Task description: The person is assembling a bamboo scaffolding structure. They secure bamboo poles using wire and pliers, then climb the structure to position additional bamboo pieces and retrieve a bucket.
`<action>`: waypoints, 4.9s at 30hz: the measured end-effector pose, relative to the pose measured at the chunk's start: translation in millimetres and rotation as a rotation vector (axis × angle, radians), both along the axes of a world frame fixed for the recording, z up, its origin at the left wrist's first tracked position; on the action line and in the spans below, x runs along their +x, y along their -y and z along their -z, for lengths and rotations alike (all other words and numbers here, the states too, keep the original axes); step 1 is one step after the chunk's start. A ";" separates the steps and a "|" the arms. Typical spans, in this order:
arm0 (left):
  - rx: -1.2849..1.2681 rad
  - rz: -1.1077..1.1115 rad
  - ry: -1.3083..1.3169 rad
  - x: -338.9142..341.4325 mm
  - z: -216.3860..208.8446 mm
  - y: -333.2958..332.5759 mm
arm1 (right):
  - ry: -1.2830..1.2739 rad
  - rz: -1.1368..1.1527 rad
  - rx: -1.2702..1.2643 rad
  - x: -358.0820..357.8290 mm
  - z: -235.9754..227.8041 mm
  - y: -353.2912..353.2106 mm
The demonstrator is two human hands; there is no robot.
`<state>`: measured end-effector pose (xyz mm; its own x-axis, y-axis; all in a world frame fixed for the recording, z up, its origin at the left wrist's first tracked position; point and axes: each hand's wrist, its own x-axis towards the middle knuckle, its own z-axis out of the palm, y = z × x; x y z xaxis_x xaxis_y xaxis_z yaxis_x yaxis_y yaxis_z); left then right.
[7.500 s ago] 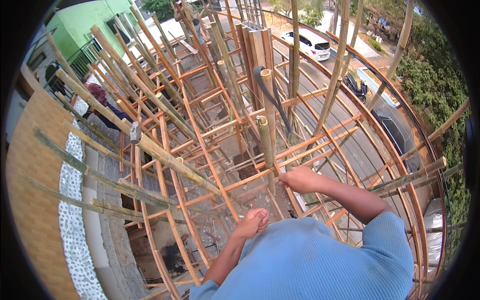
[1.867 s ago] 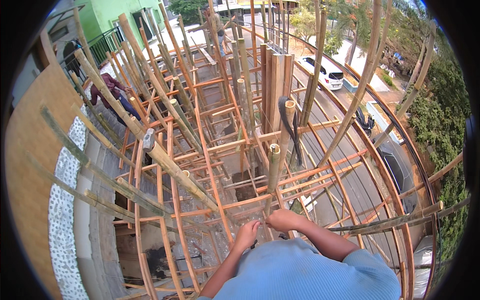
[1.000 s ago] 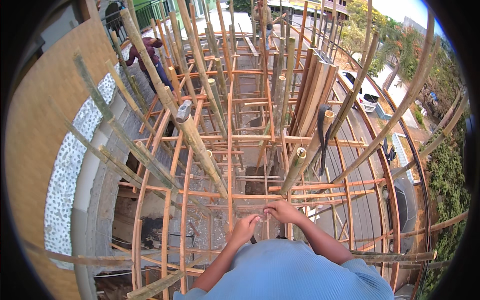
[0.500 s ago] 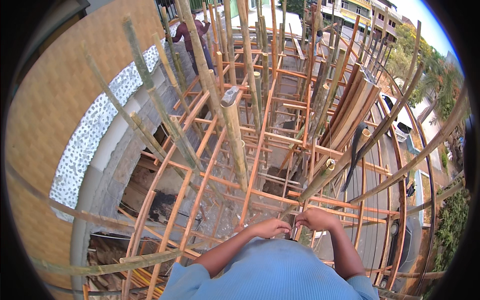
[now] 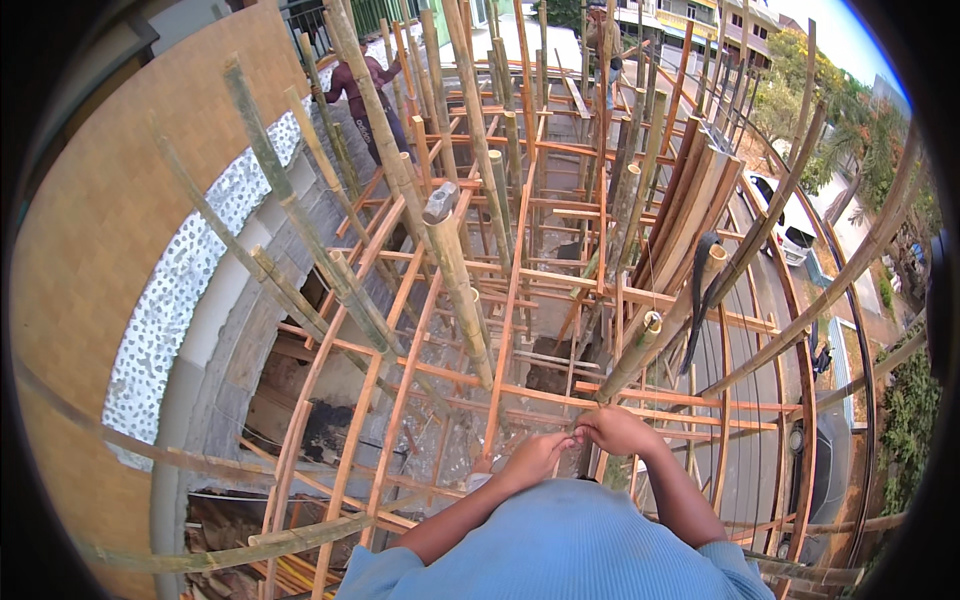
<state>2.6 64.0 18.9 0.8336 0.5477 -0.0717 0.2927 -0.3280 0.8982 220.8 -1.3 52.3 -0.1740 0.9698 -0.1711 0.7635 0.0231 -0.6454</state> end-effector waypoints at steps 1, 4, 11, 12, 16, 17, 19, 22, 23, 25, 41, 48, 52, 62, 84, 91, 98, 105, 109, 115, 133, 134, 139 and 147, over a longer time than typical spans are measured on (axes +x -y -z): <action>0.086 -0.028 -0.005 1.9 2.8 1.3 | -0.029 0.040 0.011 0.9 4.6 1.7; 0.311 -0.079 0.016 1.2 29.5 6.5 | -0.211 0.133 -0.124 -3.1 15.1 2.0; 0.404 0.016 -0.036 -2.8 49.6 12.2 | -0.150 0.097 -0.300 -4.4 24.9 8.4; 0.406 0.027 -0.037 -3.9 47.9 10.8 | -0.191 0.149 -0.345 -6.6 24.3 8.5; 0.318 0.088 -0.116 -7.5 43.9 1.0 | -0.017 0.193 -0.115 -19.1 33.9 20.9; 0.272 0.095 -0.144 -8.7 50.9 -3.2 | 0.111 0.162 0.044 -21.4 37.0 23.9; 0.191 0.118 -0.161 -11.8 55.3 -8.2 | 0.165 0.120 0.003 -22.9 34.3 22.2; 0.106 0.184 -0.167 -9.9 50.2 -14.1 | 0.226 0.050 -0.086 -27.3 10.9 18.9; 0.086 0.222 -0.201 -6.5 41.7 -12.8 | 0.244 0.032 -0.121 -26.5 2.6 18.8; 0.033 0.304 -0.222 -1.9 34.9 -12.2 | 0.345 -0.048 -0.083 -23.7 -4.6 17.5; -0.490 -0.029 0.181 -14.3 50.1 -31.7 | -0.405 0.236 -0.194 -8.3 9.6 -7.8; -0.024 0.063 -0.025 4.7 39.4 -17.5 | 0.214 -0.007 -0.037 -4.8 -9.2 -5.3; -0.226 0.458 -0.182 7.2 1.6 -29.6 | -0.091 -0.073 -0.191 22.1 -18.7 -11.3; -0.366 -0.108 0.191 4.7 44.3 -24.3 | -0.554 0.311 -0.193 8.2 29.7 -8.9; 0.080 -0.230 0.024 32.5 33.1 -15.3 | 0.129 0.238 0.087 -6.1 4.5 -1.2; 0.016 0.088 0.024 23.5 31.3 -30.0 | 0.035 0.085 -0.017 11.6 -6.0 -3.5; -0.224 0.106 0.054 12.4 20.0 -27.6 | -0.160 0.087 -0.064 11.9 -9.5 -10.4; -0.301 -0.150 0.203 4.3 33.6 -18.5 | -0.572 0.233 -0.127 -3.6 9.6 -20.6; -0.328 -0.303 0.259 9.5 32.0 -12.8 | -0.435 0.325 -0.055 -15.8 11.5 -24.3; -0.345 -0.245 0.277 -7.1 46.2 -15.6 | -0.366 0.126 0.011 -19.0 6.0 -30.5; -0.240 -0.079 -0.054 -12.7 38.3 -21.4 | -0.195 0.283 -0.118 -30.1 19.8 -19.1; -0.215 -0.090 -0.041 -11.6 37.1 -18.7 | -0.167 0.290 -0.141 -27.4 22.4 -17.1; 0.143 -0.122 0.094 -20.5 65.1 -3.9 | -0.028 0.203 -0.245 -33.9 27.4 -16.2; 0.408 -0.148 0.130 -15.7 52.4 0.7 | -0.440 0.384 -0.304 -30.0 54.2 -2.7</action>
<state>-13.1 63.3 -33.5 0.7317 0.6235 0.2752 0.2566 -0.6261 0.7363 190.8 1.4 -1.9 0.0588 0.8966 -0.4389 0.3445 -0.4309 -0.8341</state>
